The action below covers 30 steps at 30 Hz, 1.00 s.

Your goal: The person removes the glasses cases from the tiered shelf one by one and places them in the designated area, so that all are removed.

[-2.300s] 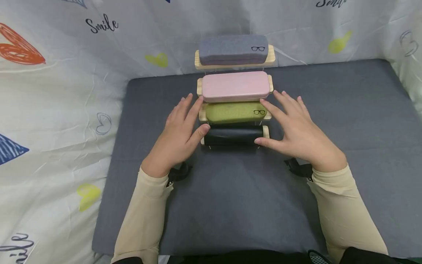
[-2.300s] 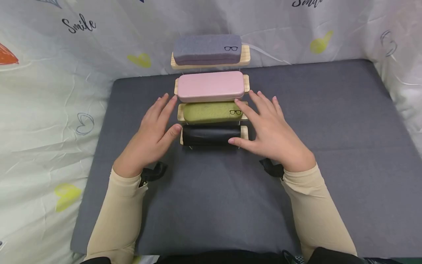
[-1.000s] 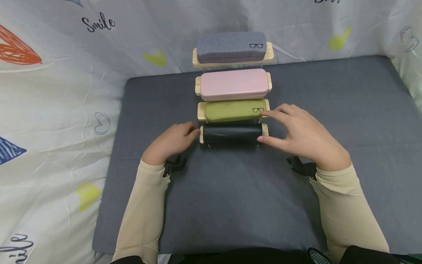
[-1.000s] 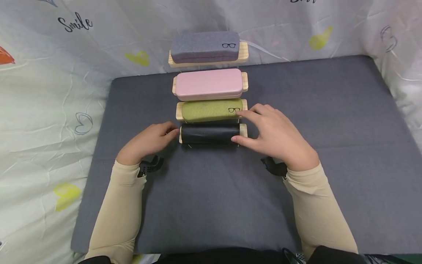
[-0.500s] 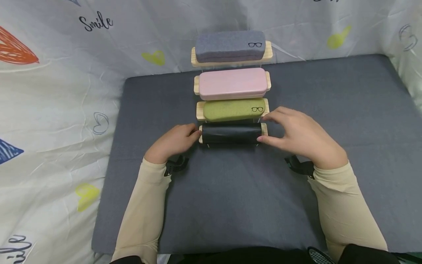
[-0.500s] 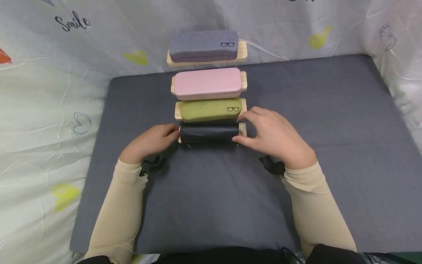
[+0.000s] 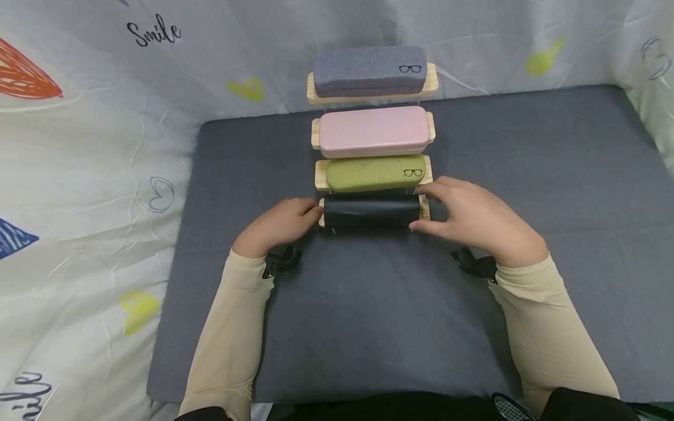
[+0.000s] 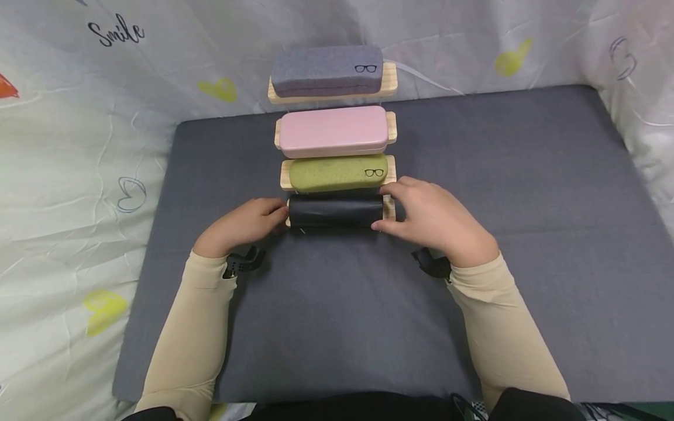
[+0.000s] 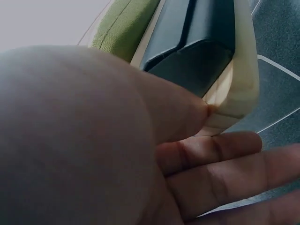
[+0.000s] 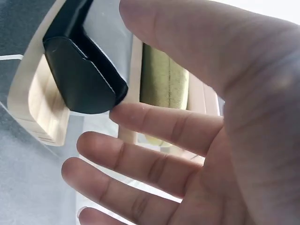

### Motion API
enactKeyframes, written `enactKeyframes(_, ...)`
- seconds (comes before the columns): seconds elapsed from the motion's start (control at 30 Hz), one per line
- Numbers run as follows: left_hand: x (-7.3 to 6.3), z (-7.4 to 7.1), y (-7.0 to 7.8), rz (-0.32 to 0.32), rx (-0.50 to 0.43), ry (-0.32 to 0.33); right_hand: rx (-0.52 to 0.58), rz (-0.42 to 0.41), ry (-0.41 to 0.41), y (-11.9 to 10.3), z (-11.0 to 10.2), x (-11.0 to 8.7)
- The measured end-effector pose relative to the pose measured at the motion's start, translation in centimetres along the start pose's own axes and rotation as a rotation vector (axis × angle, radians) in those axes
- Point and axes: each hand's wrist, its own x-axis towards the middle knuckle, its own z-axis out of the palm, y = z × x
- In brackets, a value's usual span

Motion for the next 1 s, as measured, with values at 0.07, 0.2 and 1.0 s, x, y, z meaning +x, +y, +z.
enactKeyframes(0.07, 0.2, 0.0, -0.3, 0.009, -0.049, -0.022, -0.003, -0.004, -0.002, 0.1, 0.1, 0.1)
enactKeyframes(0.2, 0.6, 0.2, -1.5, 0.011, -0.228, -0.098, -0.002, 0.004, -0.005, 0.0, 0.3, 0.2)
enactKeyframes(1.0, 1.6, 1.5, -4.0, 0.058, -0.495, -0.148, -0.101, -0.016, 0.105, -0.6, 2.9, -0.2)
